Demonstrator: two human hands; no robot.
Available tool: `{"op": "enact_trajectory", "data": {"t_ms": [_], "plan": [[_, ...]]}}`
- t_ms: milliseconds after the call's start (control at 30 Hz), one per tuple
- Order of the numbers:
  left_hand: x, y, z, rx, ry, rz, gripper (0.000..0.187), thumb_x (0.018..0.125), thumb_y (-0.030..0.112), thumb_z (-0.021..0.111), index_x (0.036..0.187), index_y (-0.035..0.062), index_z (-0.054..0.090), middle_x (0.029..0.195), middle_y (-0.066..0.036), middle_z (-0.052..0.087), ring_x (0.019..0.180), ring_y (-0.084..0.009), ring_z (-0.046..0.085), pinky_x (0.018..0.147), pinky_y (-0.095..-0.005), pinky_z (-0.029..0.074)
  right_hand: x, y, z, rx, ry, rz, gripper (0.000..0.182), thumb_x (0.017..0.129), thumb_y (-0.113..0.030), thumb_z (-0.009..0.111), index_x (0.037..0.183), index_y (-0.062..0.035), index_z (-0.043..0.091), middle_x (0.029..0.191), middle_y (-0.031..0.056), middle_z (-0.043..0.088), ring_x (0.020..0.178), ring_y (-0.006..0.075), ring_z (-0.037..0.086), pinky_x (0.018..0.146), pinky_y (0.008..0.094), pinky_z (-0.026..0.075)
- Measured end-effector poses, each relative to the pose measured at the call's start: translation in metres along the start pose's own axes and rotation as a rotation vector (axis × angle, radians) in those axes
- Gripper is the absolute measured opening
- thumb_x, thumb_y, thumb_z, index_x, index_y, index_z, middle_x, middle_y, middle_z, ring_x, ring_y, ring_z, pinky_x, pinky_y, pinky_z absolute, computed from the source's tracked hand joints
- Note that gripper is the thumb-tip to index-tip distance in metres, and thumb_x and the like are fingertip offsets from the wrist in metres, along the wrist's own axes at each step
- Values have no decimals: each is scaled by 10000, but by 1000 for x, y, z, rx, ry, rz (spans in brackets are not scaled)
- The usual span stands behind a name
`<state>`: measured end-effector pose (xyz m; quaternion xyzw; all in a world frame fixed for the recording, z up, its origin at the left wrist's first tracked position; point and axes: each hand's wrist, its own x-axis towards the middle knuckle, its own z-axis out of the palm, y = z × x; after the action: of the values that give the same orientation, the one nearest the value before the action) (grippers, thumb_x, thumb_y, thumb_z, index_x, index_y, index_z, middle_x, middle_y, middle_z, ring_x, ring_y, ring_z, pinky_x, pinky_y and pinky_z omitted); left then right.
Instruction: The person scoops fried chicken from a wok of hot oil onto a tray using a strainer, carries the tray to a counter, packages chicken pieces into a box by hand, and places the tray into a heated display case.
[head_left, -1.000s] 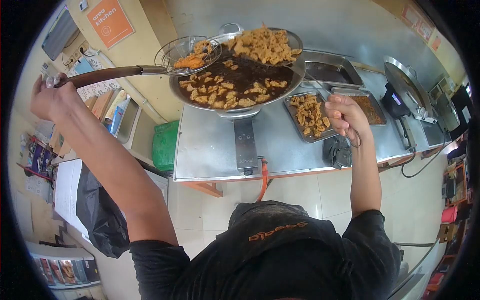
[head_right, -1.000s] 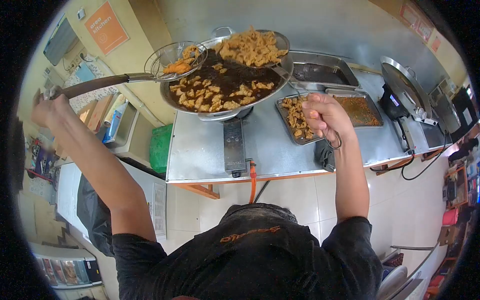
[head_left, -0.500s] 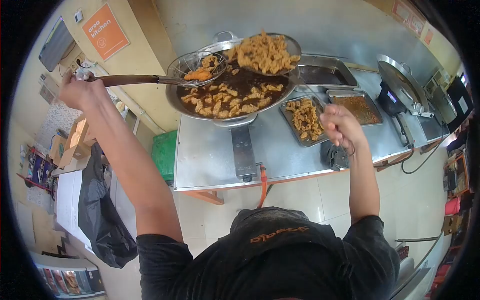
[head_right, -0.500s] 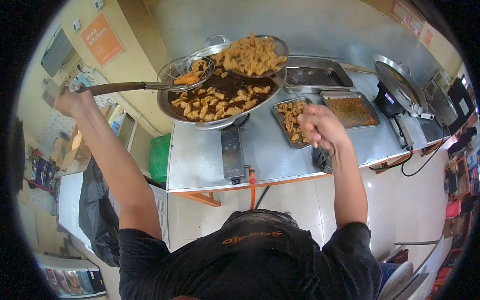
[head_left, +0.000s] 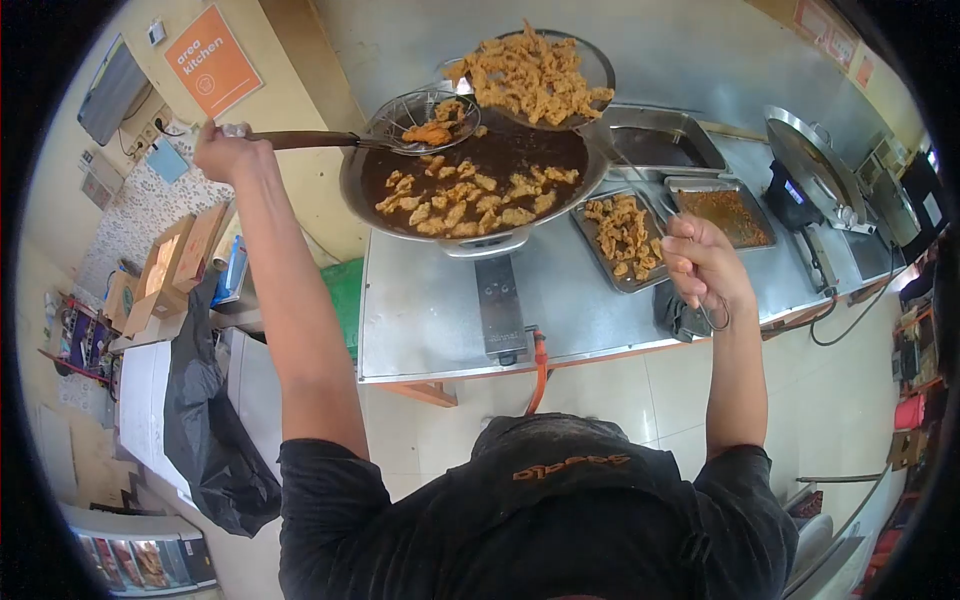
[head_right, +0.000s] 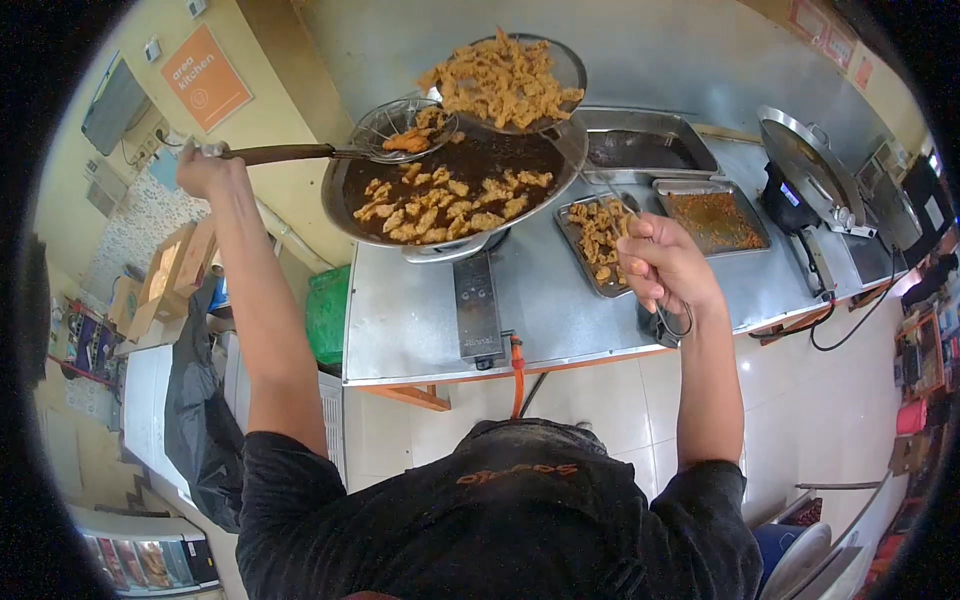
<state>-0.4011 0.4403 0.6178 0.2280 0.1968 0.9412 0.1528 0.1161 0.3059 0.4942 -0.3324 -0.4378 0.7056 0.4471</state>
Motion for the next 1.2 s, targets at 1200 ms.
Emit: {"op": "enact_trajectory", "data": {"t_ms": [1200], "plan": [[10, -14, -62, 78, 95, -24, 97, 843, 85, 512, 843, -12, 526, 858, -70, 495, 692, -174, 514, 545, -318, 437, -40, 14, -9, 78, 41, 23, 253, 881, 4, 500, 763, -165, 353, 556, 2, 420, 307, 49, 302, 235, 212, 229]]}}
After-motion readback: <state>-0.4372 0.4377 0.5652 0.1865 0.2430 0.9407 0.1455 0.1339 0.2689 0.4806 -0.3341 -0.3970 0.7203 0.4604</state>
